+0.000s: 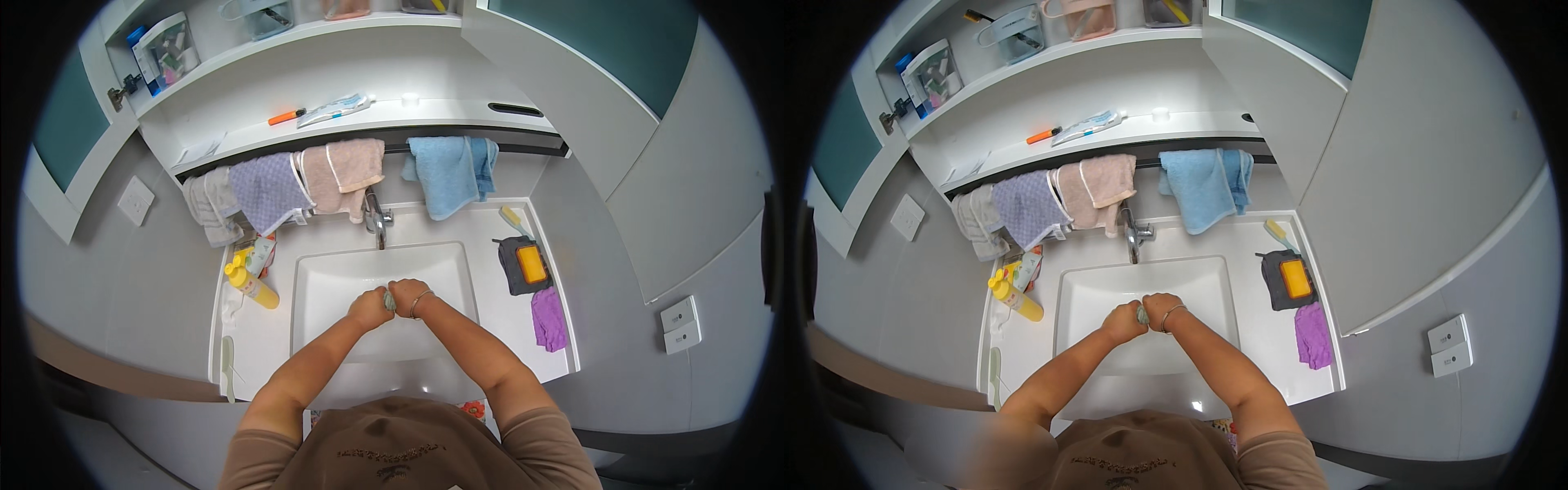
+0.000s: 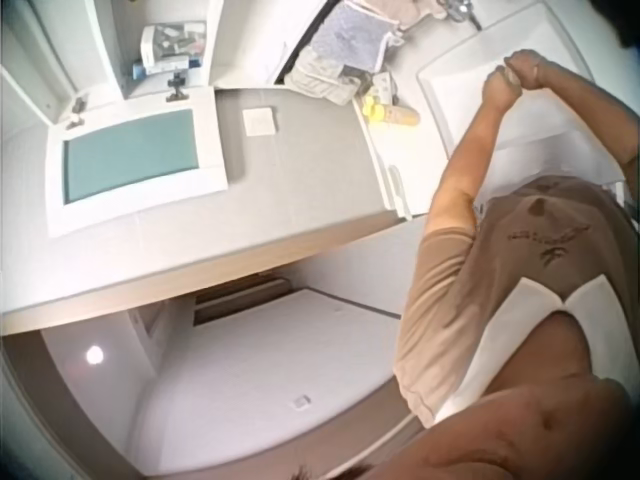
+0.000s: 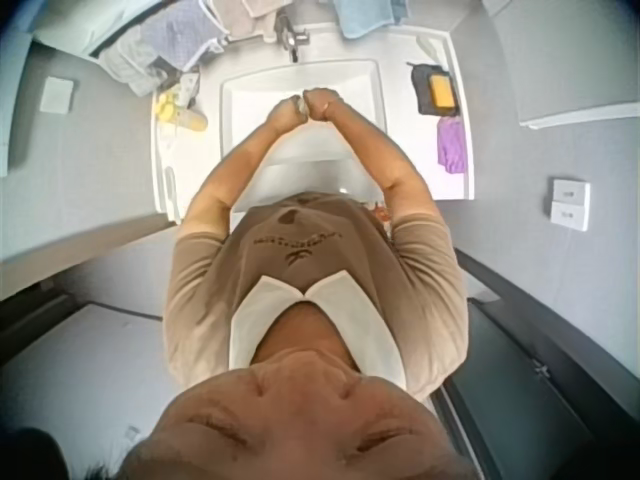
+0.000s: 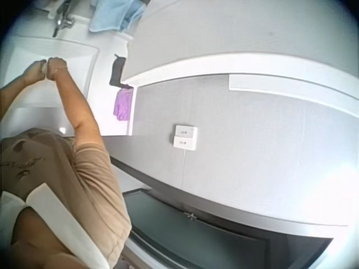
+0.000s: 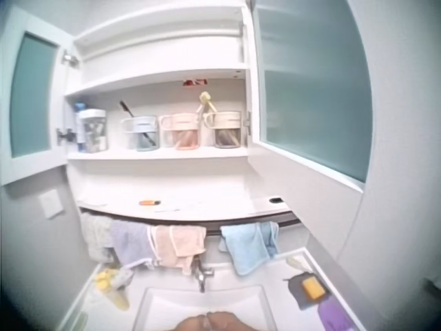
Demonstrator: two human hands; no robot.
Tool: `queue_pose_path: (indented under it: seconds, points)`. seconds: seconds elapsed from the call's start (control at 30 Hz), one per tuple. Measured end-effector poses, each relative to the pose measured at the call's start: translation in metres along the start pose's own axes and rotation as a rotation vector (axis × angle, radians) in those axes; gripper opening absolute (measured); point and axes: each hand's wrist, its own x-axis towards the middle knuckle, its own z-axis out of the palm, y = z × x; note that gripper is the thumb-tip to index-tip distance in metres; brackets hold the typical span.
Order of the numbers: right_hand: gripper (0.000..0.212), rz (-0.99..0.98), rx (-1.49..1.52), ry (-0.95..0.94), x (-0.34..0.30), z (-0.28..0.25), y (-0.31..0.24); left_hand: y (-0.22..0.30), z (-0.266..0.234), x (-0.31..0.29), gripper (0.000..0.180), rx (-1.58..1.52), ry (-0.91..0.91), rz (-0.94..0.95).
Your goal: The person washes a dark gray cloth and a green cloth in a bathroom sink, using liquid soap and running water. They wring out each cloth, then place them on a shelf above the sink. The person then uses a purple cloth to wipe the shelf and sink area.
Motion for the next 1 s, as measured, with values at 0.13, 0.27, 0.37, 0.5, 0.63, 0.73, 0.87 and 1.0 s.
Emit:
queue_pose_path:
  seconds: [0.13, 0.27, 0.37, 0.5, 0.63, 0.73, 0.87, 1.0]
  points:
    - [0.029, 0.049, 0.016, -0.067, 0.007, 0.01, -0.002, -0.003, 0.007, 0.0, 0.038, 0.037, 0.001, -0.048]
    - [0.026, 0.071, 0.062, -0.144, 0.006, 0.009, -0.007, -0.003, 0.006, -0.003, 0.039, 0.069, -0.032, -0.074]
    - [0.027, 0.086, 0.065, -0.196, 0.004, 0.005, -0.012, -0.005, 0.01, -0.005, 0.039, 0.067, -0.058, -0.076]
    - [0.027, 0.076, 0.054, -0.204, 0.003, 0.007, -0.011, -0.004, 0.01, -0.007, 0.039, 0.088, -0.049, -0.057]
    - [0.035, 0.13, 0.161, 0.058, 0.009, 0.038, 0.003, -0.006, 0.013, 0.003, 0.042, 0.126, 0.028, -0.057]
    - [0.044, 0.106, 0.21, 0.204, -0.006, 0.022, -0.004, -0.01, 0.004, 0.003, 0.046, 0.051, 0.05, 0.032]
    - [0.064, -0.049, 0.397, 0.255, -0.027, -0.006, -0.009, -0.019, -0.02, -0.009, 0.053, -0.502, 0.051, 0.31]
    - [0.08, -0.169, 0.946, 0.304, -0.042, -0.014, 0.019, 0.003, -0.053, -0.024, 0.048, -1.079, -0.147, 0.202]
